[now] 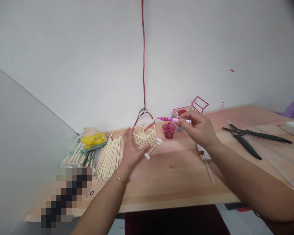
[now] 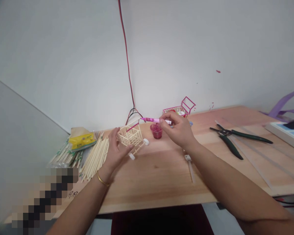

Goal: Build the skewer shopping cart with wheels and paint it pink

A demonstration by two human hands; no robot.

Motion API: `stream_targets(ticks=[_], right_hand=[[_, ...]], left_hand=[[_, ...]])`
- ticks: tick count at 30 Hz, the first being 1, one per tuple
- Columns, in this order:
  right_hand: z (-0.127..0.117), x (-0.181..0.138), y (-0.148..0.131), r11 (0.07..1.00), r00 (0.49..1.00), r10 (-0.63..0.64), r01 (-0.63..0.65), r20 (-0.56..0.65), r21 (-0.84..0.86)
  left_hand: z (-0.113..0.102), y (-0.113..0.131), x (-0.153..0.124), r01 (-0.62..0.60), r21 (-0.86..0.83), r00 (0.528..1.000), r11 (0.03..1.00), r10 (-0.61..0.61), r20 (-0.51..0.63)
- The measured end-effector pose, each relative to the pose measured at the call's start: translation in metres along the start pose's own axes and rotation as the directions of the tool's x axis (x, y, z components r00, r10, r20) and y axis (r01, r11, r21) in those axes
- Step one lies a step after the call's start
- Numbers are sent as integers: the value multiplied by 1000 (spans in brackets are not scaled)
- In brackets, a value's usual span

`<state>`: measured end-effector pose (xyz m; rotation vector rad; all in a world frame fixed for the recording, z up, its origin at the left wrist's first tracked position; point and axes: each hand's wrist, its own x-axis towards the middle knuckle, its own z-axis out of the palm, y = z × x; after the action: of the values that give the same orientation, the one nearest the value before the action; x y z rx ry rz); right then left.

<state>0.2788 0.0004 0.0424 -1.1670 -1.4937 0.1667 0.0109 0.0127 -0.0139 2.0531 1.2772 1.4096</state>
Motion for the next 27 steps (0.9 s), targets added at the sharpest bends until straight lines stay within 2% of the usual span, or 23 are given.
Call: stream_targets(ticks=[3,7,16,27], right_hand=[[-3,4,1,992,996,88,-86,-13,93],[-5,6,5,993,996,70,-74,54,93],[-5,7,15,1000,981,19,-20,193,3],[-4,6,13,998,974,-57,62,220,-20]], left_hand=[[-8,-1,5,-206,268,974,941,223,-34],[-12,-6,8,-334,367,927,868,373,-39],[-11,-7,5,-394,361,904,845,427,-12],[-9,-7,5,-358,336,921,871,389,-27]])
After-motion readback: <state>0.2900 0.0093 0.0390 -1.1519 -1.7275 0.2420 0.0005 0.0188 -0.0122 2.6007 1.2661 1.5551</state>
